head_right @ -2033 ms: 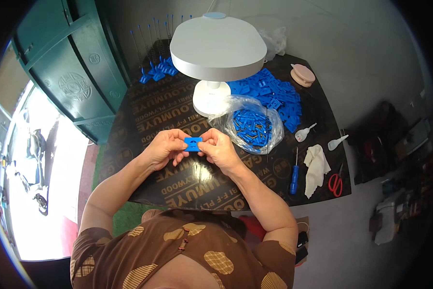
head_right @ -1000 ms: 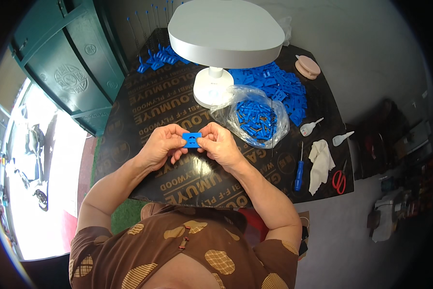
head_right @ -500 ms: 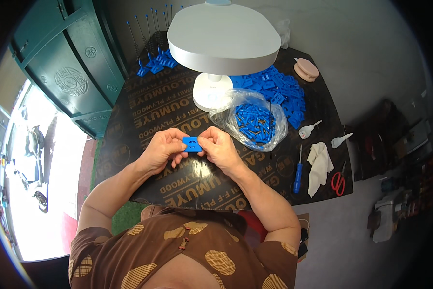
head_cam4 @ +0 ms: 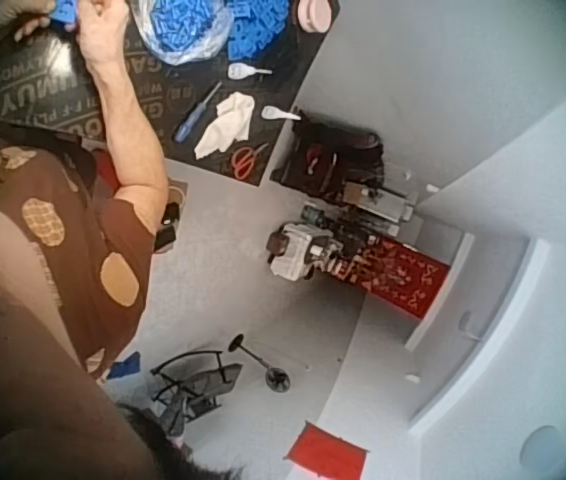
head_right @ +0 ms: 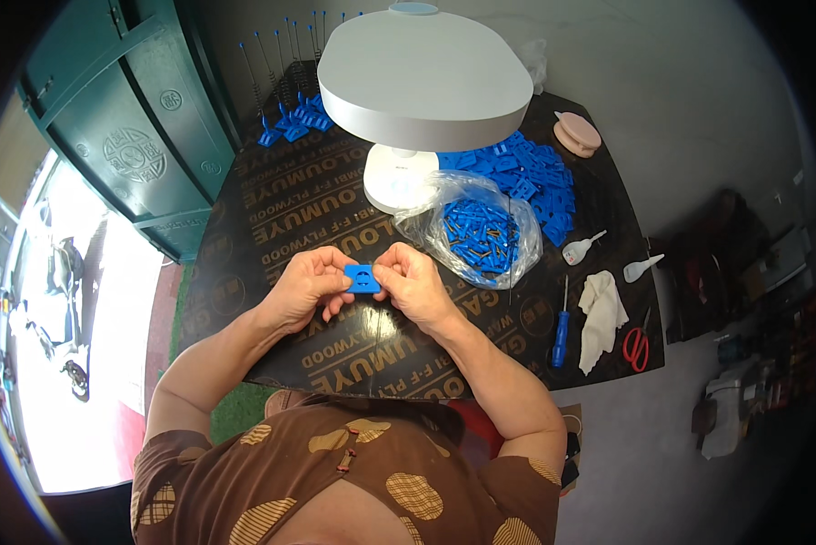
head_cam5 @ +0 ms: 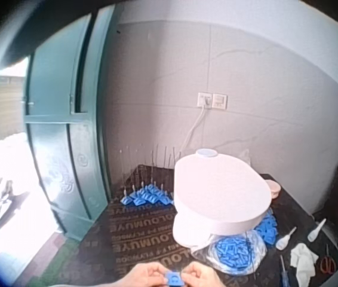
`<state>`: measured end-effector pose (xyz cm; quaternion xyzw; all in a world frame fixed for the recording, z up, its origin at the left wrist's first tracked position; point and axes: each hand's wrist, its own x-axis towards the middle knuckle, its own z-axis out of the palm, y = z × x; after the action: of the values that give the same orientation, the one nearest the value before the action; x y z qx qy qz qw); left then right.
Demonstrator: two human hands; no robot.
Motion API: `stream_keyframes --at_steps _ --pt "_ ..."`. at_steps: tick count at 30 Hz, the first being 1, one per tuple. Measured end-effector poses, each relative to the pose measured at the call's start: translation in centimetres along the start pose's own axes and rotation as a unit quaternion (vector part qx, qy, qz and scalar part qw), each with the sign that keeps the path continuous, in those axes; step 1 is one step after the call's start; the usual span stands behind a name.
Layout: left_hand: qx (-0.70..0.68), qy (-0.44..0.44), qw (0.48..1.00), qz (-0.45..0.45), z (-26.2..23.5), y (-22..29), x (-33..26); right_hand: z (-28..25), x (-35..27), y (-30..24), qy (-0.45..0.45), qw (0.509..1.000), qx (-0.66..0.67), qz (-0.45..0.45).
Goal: The person glues white circular components into blue plastic square housings by applying liquid glue from a squeeze bottle to each component and then inserting it into a housing.
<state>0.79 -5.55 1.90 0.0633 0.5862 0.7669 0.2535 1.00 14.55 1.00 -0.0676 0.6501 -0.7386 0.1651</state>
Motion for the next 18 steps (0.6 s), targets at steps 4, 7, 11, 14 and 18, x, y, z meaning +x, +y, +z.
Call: stream_keyframes --at_steps 4,7,11,14,18 --pt "-0.002 0.000 1.000 -0.002 -0.01 0.02 0.03 0.05 0.05 -0.02 -0.001 1.000 -0.004 -0.001" --pt "0.003 0.005 1.000 -0.001 0.15 0.09 -0.04 -0.02 0.10 0.16 -0.002 1.000 -0.003 -0.001" --pt "0.002 0.007 1.000 0.001 0.11 0.06 -0.07 0.21 -0.07 -0.15 -0.002 1.000 0.011 0.004" --pt "-0.005 0.000 1.000 0.002 0.01 0.05 -0.05 0.31 -0.16 -0.24 0.007 1.000 0.020 0.012" --pt "-0.009 0.003 1.000 0.002 0.23 0.32 -0.21 0.14 -0.12 -0.18 0.004 0.999 0.035 0.010"
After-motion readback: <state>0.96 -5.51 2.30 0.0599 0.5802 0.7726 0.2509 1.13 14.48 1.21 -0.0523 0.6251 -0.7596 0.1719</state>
